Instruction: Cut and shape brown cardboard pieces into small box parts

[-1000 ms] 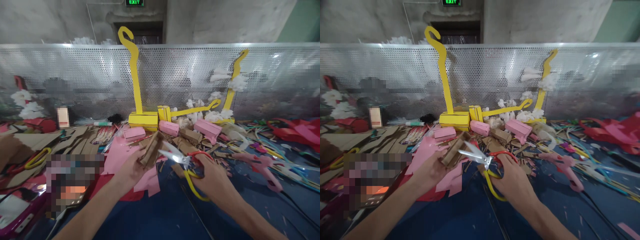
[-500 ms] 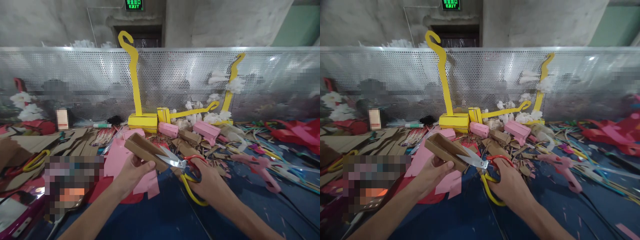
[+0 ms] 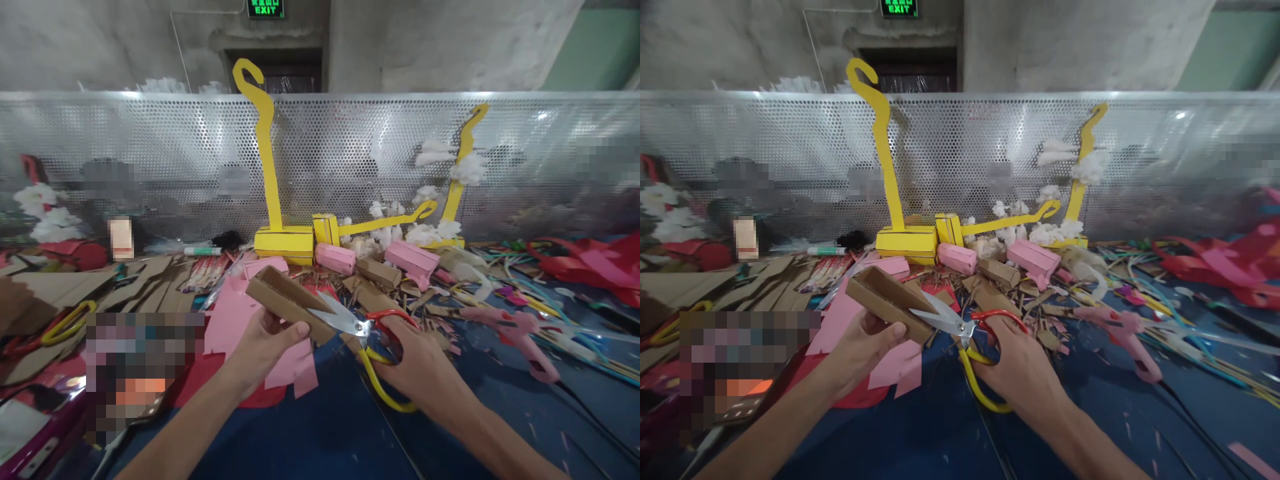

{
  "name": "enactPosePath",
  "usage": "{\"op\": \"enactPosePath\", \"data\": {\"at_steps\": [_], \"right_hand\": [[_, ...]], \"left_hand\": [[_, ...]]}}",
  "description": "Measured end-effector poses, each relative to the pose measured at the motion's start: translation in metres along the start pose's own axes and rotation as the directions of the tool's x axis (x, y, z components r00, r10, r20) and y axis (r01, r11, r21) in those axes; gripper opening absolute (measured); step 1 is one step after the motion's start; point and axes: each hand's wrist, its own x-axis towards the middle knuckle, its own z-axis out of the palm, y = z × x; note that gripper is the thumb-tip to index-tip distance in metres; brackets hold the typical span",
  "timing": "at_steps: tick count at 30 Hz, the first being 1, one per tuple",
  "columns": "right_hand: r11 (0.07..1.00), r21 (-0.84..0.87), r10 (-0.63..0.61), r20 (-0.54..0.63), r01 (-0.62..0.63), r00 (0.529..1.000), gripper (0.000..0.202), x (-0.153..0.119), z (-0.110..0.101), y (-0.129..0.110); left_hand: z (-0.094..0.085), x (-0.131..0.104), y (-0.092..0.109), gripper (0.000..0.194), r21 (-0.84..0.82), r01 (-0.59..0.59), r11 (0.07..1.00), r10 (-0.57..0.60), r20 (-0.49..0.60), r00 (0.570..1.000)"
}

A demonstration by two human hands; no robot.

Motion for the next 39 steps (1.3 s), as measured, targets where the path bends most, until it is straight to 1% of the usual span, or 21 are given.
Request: {"op": "enactPosePath", "data": {"at_steps": [6, 12, 18, 22, 27, 32, 37, 39], "right_hand": [[0.999, -0.050, -0.019, -0.045, 0.017, 0.999, 0.038, 0.000, 0.002, 0.001], [1.000, -0.009, 0.003, 0.010, -0.003, 1.000, 0.037, -0.001, 0.001, 0.000], [0.999, -0.023, -0.032, 0.014, 0.032, 0.999, 0.035, -0.001, 0.002, 0.001], [0.999, -0.044, -0.031, 0.019, 0.032, 0.999, 0.031, -0.001, 0.003, 0.002], [0.997, -0.038, -0.075, -0.021, 0.074, 0.997, 0.027, -0.001, 0.006, 0.006], [0.992, -0.074, -0.105, -0.074, 0.100, 0.992, 0.012, 0.001, 0.011, 0.014], [0.995, -0.024, -0.102, -0.054, 0.101, 0.993, 0.011, 0.001, 0.011, 0.011], [0.996, 0.026, -0.084, -0.051, 0.085, 0.995, 0.018, 0.000, 0.009, 0.008]], "left_hand": [[-0.002, 0.001, -0.002, 0.041, 0.021, -0.030, 0.999, 0.030, 0.007, 1.000], [-0.004, -0.001, -0.006, 0.040, 0.062, -0.025, 0.998, 0.023, 0.040, 0.999], [-0.003, -0.001, -0.007, 0.038, 0.059, -0.031, 0.998, 0.027, 0.061, 0.998], [-0.003, -0.001, -0.007, 0.039, 0.056, -0.034, 0.998, 0.030, 0.075, 0.997], [-0.005, 0.001, -0.009, 0.045, 0.053, -0.028, 0.998, 0.023, 0.087, 0.996], [-0.007, 0.004, -0.013, 0.049, 0.068, -0.023, 0.997, 0.017, 0.087, 0.996], [-0.007, 0.004, -0.014, 0.048, 0.057, -0.029, 0.998, 0.023, 0.094, 0.995], [-0.007, 0.004, -0.014, 0.047, 0.055, -0.042, 0.998, 0.037, 0.097, 0.995]]}}
